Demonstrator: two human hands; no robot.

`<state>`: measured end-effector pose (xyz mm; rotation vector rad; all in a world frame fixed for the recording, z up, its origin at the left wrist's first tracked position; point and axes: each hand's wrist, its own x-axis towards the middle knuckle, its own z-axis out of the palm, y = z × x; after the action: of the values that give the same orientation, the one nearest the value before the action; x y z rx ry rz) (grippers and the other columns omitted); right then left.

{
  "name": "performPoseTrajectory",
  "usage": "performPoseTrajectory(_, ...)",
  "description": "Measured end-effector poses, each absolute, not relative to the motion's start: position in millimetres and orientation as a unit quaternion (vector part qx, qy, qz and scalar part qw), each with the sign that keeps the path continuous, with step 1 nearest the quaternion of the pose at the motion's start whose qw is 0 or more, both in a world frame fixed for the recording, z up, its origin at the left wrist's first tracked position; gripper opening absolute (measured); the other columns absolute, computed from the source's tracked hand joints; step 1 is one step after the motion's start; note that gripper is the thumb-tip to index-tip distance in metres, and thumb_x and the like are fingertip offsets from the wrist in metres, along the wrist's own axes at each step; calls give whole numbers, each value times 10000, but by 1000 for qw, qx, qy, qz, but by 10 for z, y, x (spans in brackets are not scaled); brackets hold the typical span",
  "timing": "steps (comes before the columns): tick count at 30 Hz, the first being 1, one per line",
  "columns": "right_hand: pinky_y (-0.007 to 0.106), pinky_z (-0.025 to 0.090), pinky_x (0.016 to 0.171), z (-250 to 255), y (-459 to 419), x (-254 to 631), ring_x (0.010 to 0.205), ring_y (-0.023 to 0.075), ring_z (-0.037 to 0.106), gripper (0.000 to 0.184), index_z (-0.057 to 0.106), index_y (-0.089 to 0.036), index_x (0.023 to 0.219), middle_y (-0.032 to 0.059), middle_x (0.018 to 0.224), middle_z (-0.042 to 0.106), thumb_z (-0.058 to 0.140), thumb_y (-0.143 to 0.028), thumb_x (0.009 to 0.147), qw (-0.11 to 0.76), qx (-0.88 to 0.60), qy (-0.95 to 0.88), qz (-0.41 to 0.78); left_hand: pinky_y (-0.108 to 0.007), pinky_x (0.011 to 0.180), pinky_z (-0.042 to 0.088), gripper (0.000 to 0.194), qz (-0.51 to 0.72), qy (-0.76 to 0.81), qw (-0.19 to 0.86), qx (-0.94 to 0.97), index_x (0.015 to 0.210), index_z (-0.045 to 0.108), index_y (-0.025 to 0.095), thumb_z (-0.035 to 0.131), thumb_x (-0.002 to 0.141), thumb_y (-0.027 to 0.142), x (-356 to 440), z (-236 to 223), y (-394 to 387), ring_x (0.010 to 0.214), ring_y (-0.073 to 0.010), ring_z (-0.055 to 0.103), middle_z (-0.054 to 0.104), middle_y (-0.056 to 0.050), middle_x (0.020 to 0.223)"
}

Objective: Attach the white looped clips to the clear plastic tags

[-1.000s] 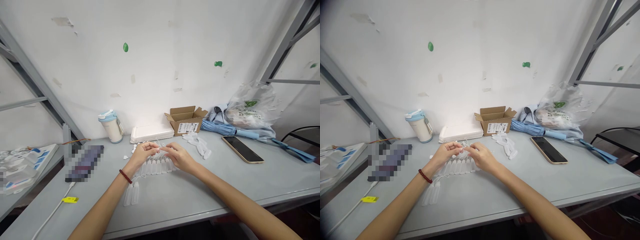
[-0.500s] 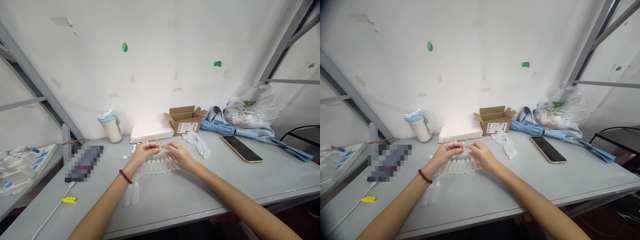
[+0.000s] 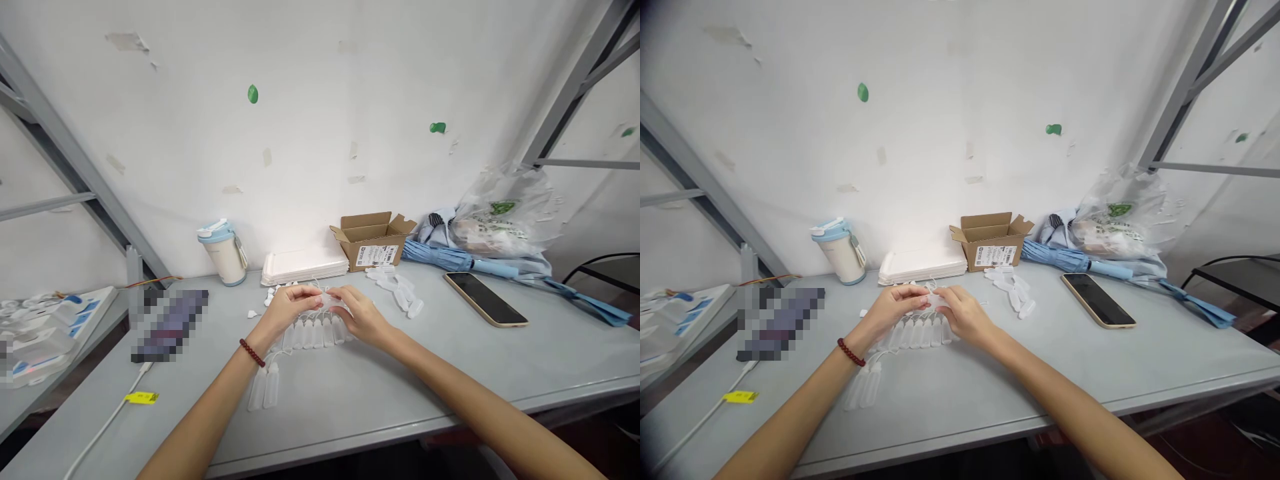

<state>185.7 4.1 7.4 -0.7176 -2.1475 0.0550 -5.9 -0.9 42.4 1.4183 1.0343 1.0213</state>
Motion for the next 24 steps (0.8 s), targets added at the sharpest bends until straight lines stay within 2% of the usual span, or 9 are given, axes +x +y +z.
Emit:
performPoseTrajectory(5,335,508,692,64,41,1841,834,204,568,280,445,-198,1163,104,936,595,440,-147,888,426,-267,-864,6,-314,760,494,265,394,425,498,645,903,707,167,683,706,344,-47,455,-35,803,-194,628,697,-57,845)
performPoseTrajectory(9,342,505,701,61,41,1830,839,207,571,285,446,-206,1170,104,931,602,424,-147,892,423,-262,-867,10,-291,679,485,254,380,424,463,679,881,715,175,645,736,371,-22,481,-70,706,-176,614,683,-40,755)
performPoseTrajectory(14,342,513,689,61,35,1824,836,210,590,291,442,-200,1189,113,940,608,440,-209,898,420,-282,-863,11,-270,608,474,272,391,441,441,676,785,703,167,645,725,427,1,472,-71,617,-163,598,643,-17,633)
performPoseTrajectory(18,338,512,719,70,17,1814,867,206,604,279,463,-198,1177,115,983,628,430,-191,900,418,-260,-870,23,-259,568,454,299,394,461,424,672,654,642,157,639,723,448,13,425,-52,552,-151,574,608,-6,546)
performPoseTrajectory(22,338,507,730,111,-23,1791,866,199,614,239,545,-188,1107,112,977,645,435,-218,897,441,-280,-845,113,-257,586,461,256,393,438,446,674,681,639,153,657,716,405,12,432,-59,575,-141,573,613,-3,598)
performPoseTrajectory(24,352,505,748,153,-49,1771,848,202,627,223,590,-183,1047,97,932,667,499,-281,869,466,-313,-798,219,-254,590,471,228,398,423,462,670,732,656,150,669,708,376,12,460,-69,610,-141,578,626,-13,657)
